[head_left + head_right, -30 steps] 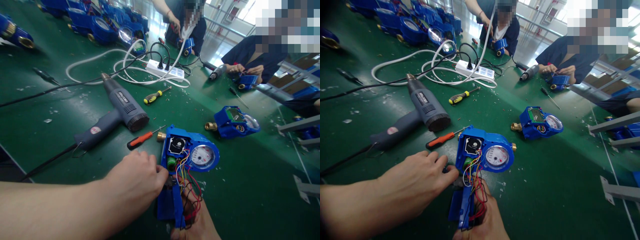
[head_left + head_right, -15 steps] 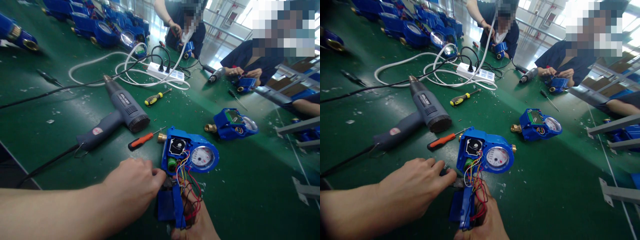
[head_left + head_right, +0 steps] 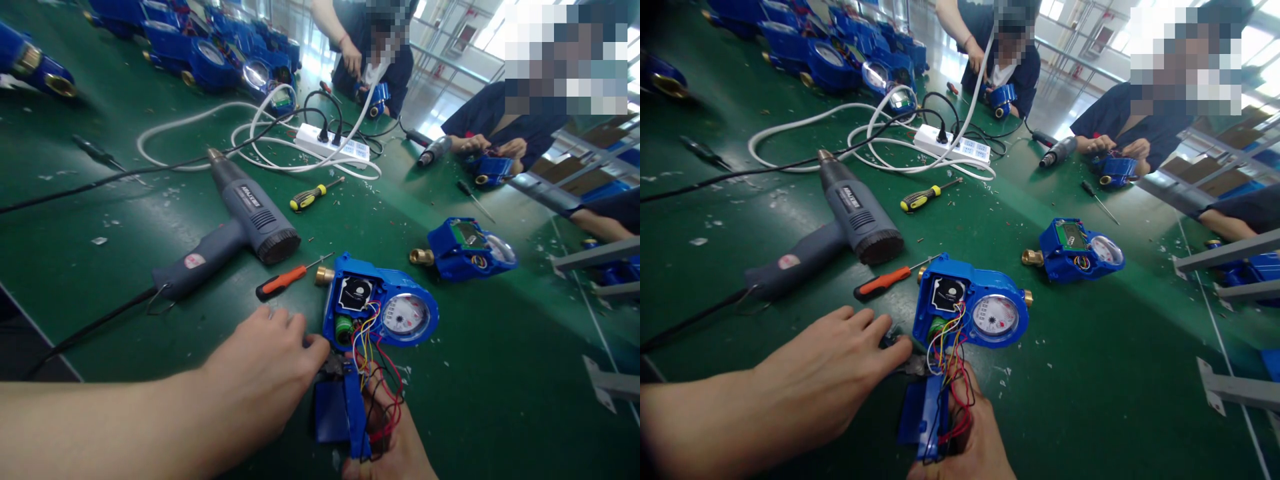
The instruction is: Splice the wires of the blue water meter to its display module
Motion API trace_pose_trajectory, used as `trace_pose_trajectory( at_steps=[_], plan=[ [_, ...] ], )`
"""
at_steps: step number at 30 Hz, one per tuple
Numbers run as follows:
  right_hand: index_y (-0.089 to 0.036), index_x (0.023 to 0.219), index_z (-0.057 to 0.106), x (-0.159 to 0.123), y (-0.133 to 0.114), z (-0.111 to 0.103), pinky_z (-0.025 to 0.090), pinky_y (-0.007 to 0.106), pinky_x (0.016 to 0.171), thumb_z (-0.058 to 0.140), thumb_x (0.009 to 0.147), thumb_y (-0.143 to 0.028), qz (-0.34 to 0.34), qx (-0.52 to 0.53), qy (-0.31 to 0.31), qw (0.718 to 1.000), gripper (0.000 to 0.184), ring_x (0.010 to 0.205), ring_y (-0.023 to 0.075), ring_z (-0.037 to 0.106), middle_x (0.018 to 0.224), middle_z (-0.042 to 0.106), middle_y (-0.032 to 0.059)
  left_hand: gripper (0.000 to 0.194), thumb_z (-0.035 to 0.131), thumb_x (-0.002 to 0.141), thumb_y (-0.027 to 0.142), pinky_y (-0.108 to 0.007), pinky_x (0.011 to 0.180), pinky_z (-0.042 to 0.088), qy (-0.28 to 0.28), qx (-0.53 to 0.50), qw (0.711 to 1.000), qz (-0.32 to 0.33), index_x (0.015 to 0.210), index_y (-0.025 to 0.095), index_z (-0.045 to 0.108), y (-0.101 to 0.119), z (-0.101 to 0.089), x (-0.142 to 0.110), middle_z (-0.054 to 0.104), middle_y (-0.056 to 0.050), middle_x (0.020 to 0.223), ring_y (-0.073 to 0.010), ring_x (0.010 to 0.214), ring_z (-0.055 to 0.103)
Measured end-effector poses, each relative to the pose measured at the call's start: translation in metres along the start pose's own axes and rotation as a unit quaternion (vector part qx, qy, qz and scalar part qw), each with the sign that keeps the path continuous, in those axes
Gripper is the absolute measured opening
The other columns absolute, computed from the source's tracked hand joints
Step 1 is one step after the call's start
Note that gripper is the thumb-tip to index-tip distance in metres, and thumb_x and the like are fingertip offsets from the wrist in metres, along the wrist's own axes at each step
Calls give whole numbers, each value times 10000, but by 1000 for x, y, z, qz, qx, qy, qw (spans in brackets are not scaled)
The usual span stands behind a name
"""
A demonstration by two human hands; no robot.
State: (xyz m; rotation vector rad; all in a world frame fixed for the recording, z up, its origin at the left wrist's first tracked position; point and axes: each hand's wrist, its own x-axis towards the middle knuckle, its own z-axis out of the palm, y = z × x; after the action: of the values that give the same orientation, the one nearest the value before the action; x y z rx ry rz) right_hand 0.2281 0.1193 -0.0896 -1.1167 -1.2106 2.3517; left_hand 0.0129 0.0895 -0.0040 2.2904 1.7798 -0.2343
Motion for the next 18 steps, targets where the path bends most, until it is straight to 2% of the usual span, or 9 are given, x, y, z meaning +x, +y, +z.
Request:
trace_pose_trajectory(
  at_steps=[4, 8, 10, 12, 15, 16, 18],
  plan=[
    [-284, 1219, 453, 0, 1, -3, 572, 355, 539, 873, 455, -283, -24, -29, 6, 999, 873, 881, 315, 619, 1099, 588, 73, 302, 457, 721, 126, -442, 556, 489, -14, 7, 1000, 9, 1001, 182, 557, 1, -4, 2, 616, -146, 824, -300, 689, 612],
    [-256, 1200, 492, 2, -2, 0, 548, 308, 464, 814, 546, -399, -47, -59, 23, 997, 742, 777, 275, 625, 1029, 611, 77, 266, 414, 752, 107, -414, 498, 485, -6, 30, 999, 22, 964, 163, 564, 2, -8, 5, 612, -139, 779, -283, 631, 603],
    [-259, 1201, 488, 3, -4, 1, 535, 284, 443, 815, 544, -383, -63, -68, 14, 996, 744, 752, 258, 622, 1045, 607, 74, 258, 405, 759, 103, -406, 480, 481, -6, 41, 999, 31, 949, 155, 571, 2, -10, 7, 611, -136, 758, -277, 609, 601],
    [-252, 1189, 497, 4, -6, 2, 554, 299, 522, 841, 502, -304, -98, -92, -4, 991, 770, 785, 261, 614, 1056, 604, 70, 253, 412, 755, 104, -401, 463, 477, -9, 50, 998, 38, 944, 147, 575, 2, -12, 9, 608, -134, 737, -276, 586, 599],
    [-239, 1169, 521, 4, -11, 3, 545, 353, 730, 855, 471, -251, -147, -135, -6, 980, 774, 912, 289, 583, 1109, 583, 70, 253, 410, 749, 103, -398, 435, 472, -5, 54, 998, 44, 934, 137, 579, 2, -13, 11, 605, -130, 710, -274, 557, 594],
    [-237, 1166, 525, 4, -12, 3, 537, 362, 756, 856, 473, -269, -150, -145, -4, 978, 769, 934, 294, 575, 1122, 577, 70, 253, 406, 750, 102, -396, 426, 472, -3, 53, 997, 48, 930, 134, 581, 2, -14, 12, 606, -130, 705, -274, 553, 594],
    [-247, 1170, 521, 4, -12, 3, 549, 366, 705, 839, 505, -333, -136, -148, -5, 980, 742, 891, 286, 587, 1104, 586, 65, 252, 400, 749, 93, -390, 409, 471, 2, 55, 997, 55, 915, 129, 585, 2, -14, 12, 607, -126, 685, -269, 533, 590]
  ],
)
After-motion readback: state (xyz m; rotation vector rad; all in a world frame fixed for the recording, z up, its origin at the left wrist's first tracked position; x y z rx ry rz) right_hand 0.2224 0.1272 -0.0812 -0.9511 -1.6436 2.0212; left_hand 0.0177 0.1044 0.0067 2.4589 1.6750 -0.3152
